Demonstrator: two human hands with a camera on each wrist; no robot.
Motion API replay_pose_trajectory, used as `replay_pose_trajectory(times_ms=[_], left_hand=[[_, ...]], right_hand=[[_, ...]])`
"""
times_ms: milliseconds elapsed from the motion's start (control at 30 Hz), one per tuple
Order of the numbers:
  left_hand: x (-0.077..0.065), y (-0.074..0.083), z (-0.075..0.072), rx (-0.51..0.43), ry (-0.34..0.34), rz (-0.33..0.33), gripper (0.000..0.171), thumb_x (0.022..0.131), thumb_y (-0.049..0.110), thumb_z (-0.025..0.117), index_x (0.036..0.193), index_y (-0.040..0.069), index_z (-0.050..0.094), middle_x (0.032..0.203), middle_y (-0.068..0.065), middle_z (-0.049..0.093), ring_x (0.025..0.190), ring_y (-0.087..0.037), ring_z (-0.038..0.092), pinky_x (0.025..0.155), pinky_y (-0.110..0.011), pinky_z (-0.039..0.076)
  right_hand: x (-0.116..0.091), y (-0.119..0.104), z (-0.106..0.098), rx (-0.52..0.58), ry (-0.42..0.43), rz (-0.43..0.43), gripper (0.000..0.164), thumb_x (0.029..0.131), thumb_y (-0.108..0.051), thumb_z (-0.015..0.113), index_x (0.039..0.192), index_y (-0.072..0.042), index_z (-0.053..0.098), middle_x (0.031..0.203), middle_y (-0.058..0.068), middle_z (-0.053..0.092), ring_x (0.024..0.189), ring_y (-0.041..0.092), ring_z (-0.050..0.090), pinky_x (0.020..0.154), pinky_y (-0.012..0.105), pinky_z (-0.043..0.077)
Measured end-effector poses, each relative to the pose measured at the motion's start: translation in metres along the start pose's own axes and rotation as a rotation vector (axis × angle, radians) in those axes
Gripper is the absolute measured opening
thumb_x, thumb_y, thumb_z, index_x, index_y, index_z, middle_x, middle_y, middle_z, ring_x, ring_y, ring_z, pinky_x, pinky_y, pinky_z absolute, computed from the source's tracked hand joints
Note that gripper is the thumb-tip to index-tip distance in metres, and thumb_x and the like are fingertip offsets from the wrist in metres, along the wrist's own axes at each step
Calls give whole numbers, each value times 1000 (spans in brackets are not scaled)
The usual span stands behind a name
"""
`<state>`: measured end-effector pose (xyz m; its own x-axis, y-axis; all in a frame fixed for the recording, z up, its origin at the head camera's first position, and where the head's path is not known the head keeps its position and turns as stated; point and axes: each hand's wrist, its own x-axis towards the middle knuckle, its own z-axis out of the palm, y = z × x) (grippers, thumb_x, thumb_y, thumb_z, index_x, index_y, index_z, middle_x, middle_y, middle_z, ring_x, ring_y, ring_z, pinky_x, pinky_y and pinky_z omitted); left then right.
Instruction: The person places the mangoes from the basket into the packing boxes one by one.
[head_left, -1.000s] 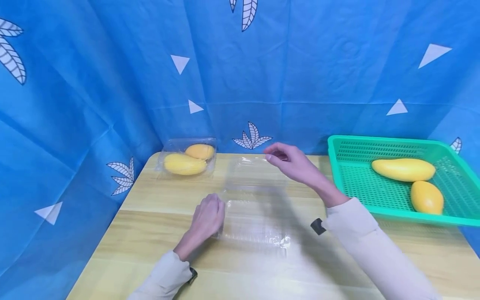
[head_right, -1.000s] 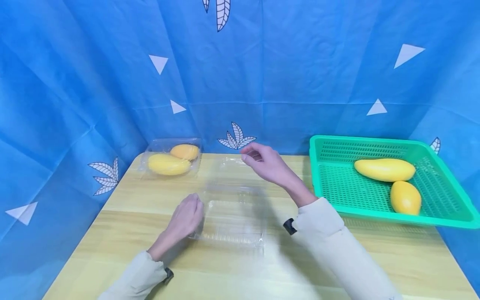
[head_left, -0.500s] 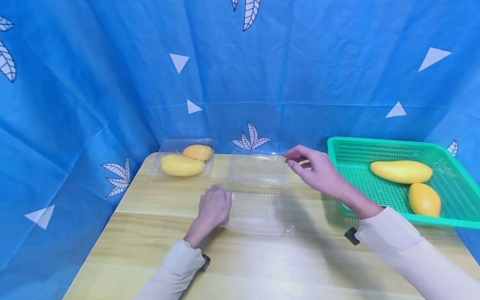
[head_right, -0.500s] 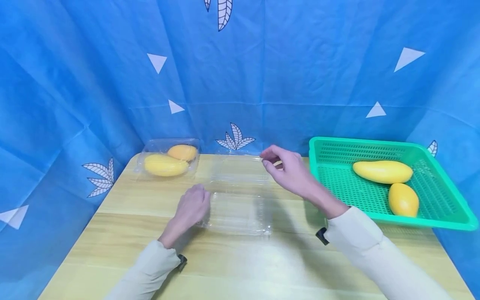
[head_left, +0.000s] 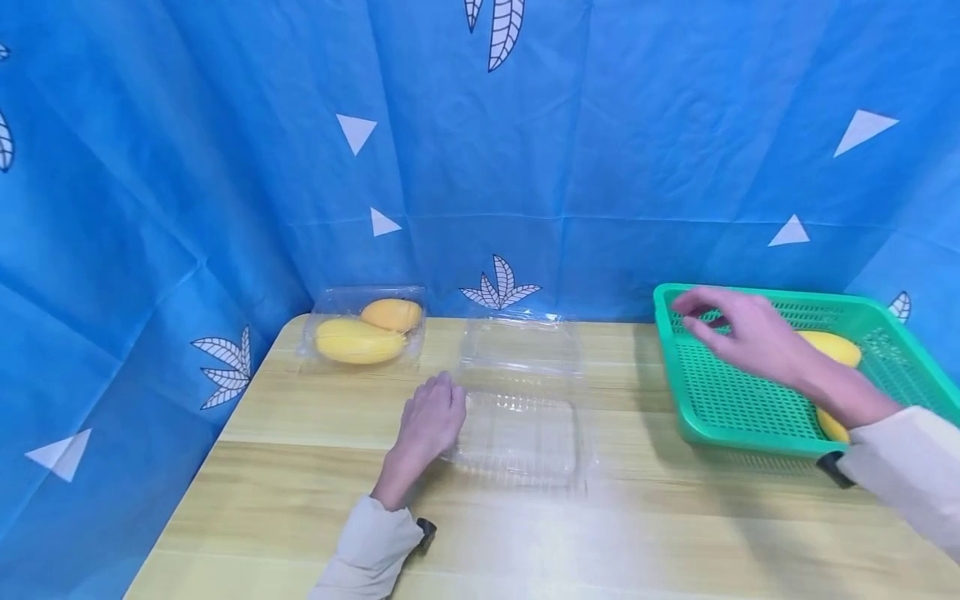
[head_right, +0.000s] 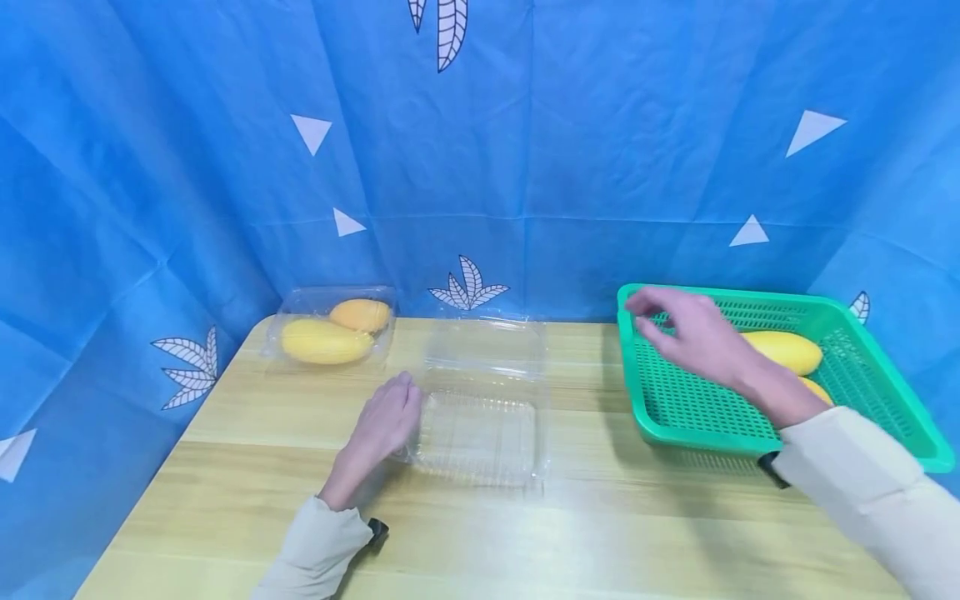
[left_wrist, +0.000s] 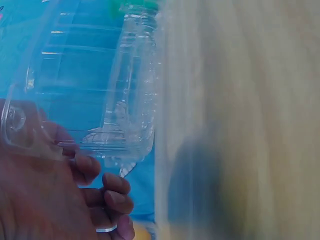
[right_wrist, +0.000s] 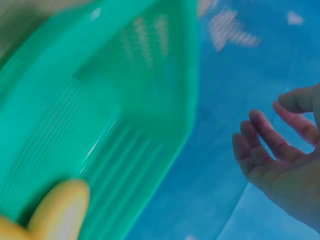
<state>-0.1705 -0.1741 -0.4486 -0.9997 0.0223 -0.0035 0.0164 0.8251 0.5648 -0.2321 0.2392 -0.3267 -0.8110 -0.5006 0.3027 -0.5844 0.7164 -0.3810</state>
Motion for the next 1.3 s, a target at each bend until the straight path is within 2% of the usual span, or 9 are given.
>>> replay_pose_trajectory(times_ms=[67, 200, 300, 367, 567, 800, 1000, 1133, 1300], left_hand=[[1, 0, -2, -40, -24, -5, 28, 105, 25, 31, 86, 10, 46, 80, -8, 44, 75, -26, 43, 69, -41, 39], [3, -1, -4, -106, -60, -5, 27, 105, 21, 33, 84, 9, 45, 77, -8, 43, 69, -24, 41, 62, -36, 37], [3, -3, -3, -118, -76, 11, 27, 106, 19, 35, 82, 9, 45, 76, -7, 43, 68, -23, 40, 61, -35, 36], [3, -5, -2, -100, -80, 28, 27, 106, 19, 36, 82, 10, 45, 76, -6, 43, 68, -23, 41, 61, -35, 37], [1, -9, 2, 11, -81, 86, 26, 105, 23, 38, 82, 13, 47, 76, -5, 46, 73, -24, 44, 67, -37, 38], [-2, -12, 6, 134, -96, 124, 28, 108, 25, 34, 86, 13, 47, 82, -5, 46, 80, -26, 43, 74, -41, 39], [-2, -12, 10, 222, -61, 130, 25, 106, 24, 35, 88, 12, 46, 85, -5, 46, 83, -25, 42, 75, -41, 39], [-2, -11, 9, 233, -39, 126, 23, 104, 24, 38, 87, 11, 47, 86, -5, 46, 83, -26, 42, 76, -40, 39], [-1, -12, 10, 224, -12, 108, 21, 103, 22, 42, 86, 11, 46, 86, -6, 45, 82, -26, 41, 74, -40, 38]], right_hand=[[-6, 20, -7, -58, 1, 31, 23, 96, -6, 70, 118, -7, 69, 113, 7, 72, 100, 25, 68, 76, 24, 57], [-19, 57, -16, -158, 11, 25, 24, 91, -3, 72, 115, -4, 70, 110, 10, 72, 98, 32, 68, 76, 48, 57], [-28, 78, -22, -212, 16, 22, 26, 88, -2, 74, 114, -2, 70, 108, 13, 72, 97, 36, 68, 78, 58, 54], [-34, 90, -26, -239, -7, 41, 27, 88, -3, 74, 114, 0, 69, 108, 16, 72, 98, 39, 67, 79, 60, 53], [-49, 124, -36, -393, -159, 120, 33, 90, -10, 73, 116, 8, 64, 107, 26, 67, 90, 45, 65, 72, 61, 53], [-65, 156, -38, -496, -187, 108, 38, 83, -12, 79, 110, 9, 62, 97, 28, 65, 78, 43, 63, 67, 60, 53], [-73, 175, -37, -524, -227, 124, 39, 83, -10, 79, 110, 10, 59, 99, 33, 62, 82, 47, 63, 70, 61, 52], [-73, 183, -39, -516, -290, 181, 41, 87, -13, 76, 114, 12, 56, 103, 37, 58, 82, 48, 62, 69, 61, 52], [-71, 188, -37, -515, -341, 201, 48, 88, -20, 76, 117, 11, 54, 106, 40, 56, 86, 52, 62, 73, 65, 51]])
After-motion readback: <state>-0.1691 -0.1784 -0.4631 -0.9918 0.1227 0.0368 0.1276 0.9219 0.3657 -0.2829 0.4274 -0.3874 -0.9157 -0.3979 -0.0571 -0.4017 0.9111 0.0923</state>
